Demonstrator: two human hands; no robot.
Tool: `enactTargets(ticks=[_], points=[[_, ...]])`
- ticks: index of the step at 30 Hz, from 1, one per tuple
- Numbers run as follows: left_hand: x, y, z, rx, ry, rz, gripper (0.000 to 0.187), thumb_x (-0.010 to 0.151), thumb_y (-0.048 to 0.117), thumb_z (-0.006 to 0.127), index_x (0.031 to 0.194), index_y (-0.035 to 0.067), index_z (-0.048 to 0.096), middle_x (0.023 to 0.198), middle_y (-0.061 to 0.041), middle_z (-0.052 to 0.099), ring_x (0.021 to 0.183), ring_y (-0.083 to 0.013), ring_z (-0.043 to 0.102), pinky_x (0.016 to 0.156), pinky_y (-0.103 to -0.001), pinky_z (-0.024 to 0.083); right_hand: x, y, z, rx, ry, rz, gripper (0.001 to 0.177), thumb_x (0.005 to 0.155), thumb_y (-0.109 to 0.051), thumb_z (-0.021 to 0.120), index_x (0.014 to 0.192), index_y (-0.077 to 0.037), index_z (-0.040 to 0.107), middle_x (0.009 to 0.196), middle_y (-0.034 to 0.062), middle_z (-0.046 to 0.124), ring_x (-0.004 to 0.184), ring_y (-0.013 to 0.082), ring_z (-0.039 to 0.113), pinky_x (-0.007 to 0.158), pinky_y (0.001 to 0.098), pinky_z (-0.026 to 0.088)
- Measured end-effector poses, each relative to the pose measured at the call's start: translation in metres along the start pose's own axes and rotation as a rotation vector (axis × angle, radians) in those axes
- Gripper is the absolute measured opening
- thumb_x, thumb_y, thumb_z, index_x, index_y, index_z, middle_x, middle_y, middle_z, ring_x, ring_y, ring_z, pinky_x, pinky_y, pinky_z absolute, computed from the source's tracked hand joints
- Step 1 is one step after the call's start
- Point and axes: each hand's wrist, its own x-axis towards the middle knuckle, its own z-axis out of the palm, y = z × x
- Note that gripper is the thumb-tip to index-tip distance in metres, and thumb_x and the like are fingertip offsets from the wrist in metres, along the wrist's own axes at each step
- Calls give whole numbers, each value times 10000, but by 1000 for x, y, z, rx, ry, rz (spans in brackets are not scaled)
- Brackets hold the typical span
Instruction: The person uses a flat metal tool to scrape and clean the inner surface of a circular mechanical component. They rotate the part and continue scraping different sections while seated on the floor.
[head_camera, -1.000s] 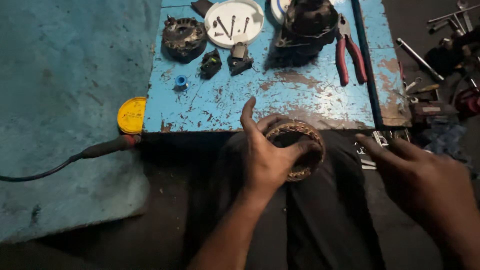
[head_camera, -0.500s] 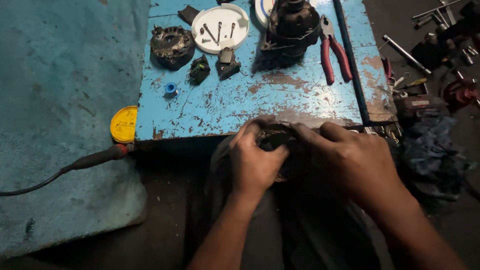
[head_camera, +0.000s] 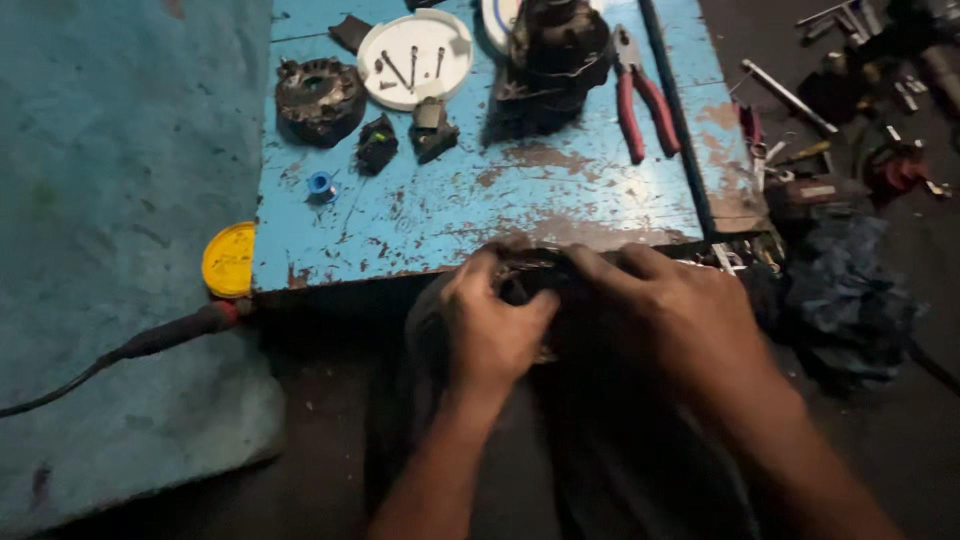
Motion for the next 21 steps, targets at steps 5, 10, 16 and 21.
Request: enactTargets(ticks=[5, 10, 16, 21], points=[[1, 0, -2, -86, -21, -4, 531, 660, 226, 957, 1088, 8, 730, 1049, -154, 783, 955, -261, 785, 865, -369, 619, -30, -5, 11, 20, -56, 207, 745, 737, -159, 730, 1443, -344, 580, 1022, 87, 712, 743, 339, 716, 663, 439, 572], [0, -2, 0, -93, -10, 30, 553, 660, 204, 960, 1113, -11, 726, 1073, -168, 779, 970, -255, 783, 875, -356, 618, -66, -17, 29, 90, 156, 218, 733, 799, -54, 627, 1481, -318, 573, 1152, 118, 704, 844, 375, 714, 719, 449, 568], [-2, -1, 2, -119, 3, 4, 533, 670, 207, 956, 1105, -2, 730, 1052, -151, 796, 960, -244, 794, 867, -340, 618, -34, 6, 41, 26, 114, 114, 759, 738, -99, 689, 1457, -306, 562, 1141, 117, 720, 735, 396, 692, 635, 493, 546], [3, -2, -1, -127, 3, -76, 557, 628, 224, 978, 1072, -1, 728, 1009, -154, 790, 914, -243, 786, 841, -343, 610, -58, -3, 41, 21, -11, 294, 788, 780, -8, 617, 1488, -352, 566, 1102, 61, 739, 740, 357, 706, 659, 474, 554]])
